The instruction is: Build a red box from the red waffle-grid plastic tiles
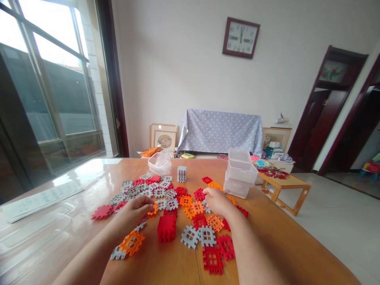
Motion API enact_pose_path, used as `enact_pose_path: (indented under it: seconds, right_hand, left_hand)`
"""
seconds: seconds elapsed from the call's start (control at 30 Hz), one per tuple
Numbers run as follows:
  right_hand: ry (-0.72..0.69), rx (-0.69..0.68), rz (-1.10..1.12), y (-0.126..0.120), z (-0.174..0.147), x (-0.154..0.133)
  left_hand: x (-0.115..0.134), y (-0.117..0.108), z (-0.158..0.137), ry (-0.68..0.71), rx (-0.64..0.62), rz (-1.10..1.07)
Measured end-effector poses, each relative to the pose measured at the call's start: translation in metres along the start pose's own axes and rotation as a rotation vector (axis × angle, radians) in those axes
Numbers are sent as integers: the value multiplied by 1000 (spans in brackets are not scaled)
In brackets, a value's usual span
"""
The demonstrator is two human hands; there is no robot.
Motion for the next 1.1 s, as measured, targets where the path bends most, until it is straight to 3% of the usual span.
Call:
enact_pose_path:
  seconds: [0.4,0.57,0.7,0.8,0.9,1.0,1.1]
  right_hand:
    - [54,442,503,-48,-14,-24]
    - [53,494,708,-53,-23,-31]
    - [65,504,705,-48,-24,-33]
    - [47,354,608,-36,-21,-40]
    - [-18,50,434,-16,-14,-56]
    - [-135,-193,274,5,-4,-75]
    - [-294,-319,122,26,12,-95]
  left_hand:
    - [-10,-2,6,6,50,68]
    - [-21,-14,13,43,131,92]
    - [-33,-32,20,26,257,115]
    - [-39,-45,22,4,351,162]
    - [-41,-52,20,-19,405,235]
    - [-40,-53,16,-36,407,339]
    - [-38,-53,12,-79,377,437]
Point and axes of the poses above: each hand's wrist, its own z-axis towards the middle knuckle, its own y-axis out of the palm, x = y × z, the point moved 2 cm from there along z, towards the middle knuckle, and after that the axes turned 2 degrees about -x, right-handed, at the moved point
